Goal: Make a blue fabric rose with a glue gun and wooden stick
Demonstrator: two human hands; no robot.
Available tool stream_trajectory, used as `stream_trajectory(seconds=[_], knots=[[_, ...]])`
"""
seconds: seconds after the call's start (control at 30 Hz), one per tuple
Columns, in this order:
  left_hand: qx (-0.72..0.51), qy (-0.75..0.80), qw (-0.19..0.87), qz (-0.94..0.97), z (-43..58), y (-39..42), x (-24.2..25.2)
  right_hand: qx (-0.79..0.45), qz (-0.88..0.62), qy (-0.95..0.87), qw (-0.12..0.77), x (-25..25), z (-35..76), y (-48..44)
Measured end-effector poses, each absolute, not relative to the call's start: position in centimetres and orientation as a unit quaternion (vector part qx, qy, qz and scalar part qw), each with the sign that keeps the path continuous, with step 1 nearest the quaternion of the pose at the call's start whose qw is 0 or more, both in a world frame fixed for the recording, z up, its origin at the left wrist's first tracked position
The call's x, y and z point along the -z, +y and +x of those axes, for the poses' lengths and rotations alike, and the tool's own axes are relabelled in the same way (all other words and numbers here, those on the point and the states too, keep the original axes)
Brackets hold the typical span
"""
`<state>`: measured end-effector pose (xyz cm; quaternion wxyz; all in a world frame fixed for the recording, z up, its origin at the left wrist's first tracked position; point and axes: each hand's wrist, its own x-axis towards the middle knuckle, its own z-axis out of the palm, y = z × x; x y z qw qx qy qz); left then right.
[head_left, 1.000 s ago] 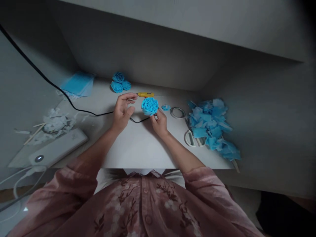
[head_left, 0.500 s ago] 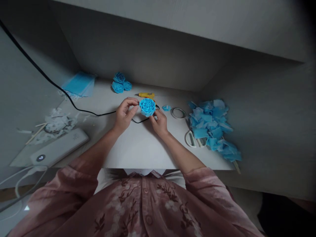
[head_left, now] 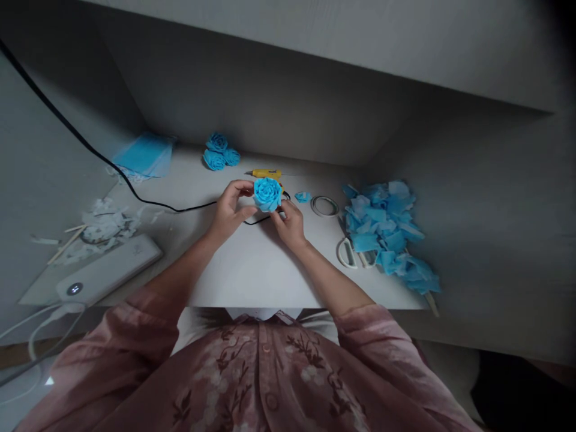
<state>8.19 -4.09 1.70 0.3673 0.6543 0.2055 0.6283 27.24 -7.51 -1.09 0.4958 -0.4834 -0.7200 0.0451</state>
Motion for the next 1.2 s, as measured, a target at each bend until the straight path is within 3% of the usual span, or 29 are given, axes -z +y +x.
stream_trajectory(seconds=[0.7,1.2], knots=[[-0.641,0.230,0.358,0.639,8.7,-3.7,-0.3,-0.078,-0.505,-0.727,0.458,1.0,26.8,-8.0],[-0.584,0.219,0.387,0.679,8.5,-3.0,1.1,-0.100,-0.507,-0.717,0.468,1.0,26.8,-7.7]])
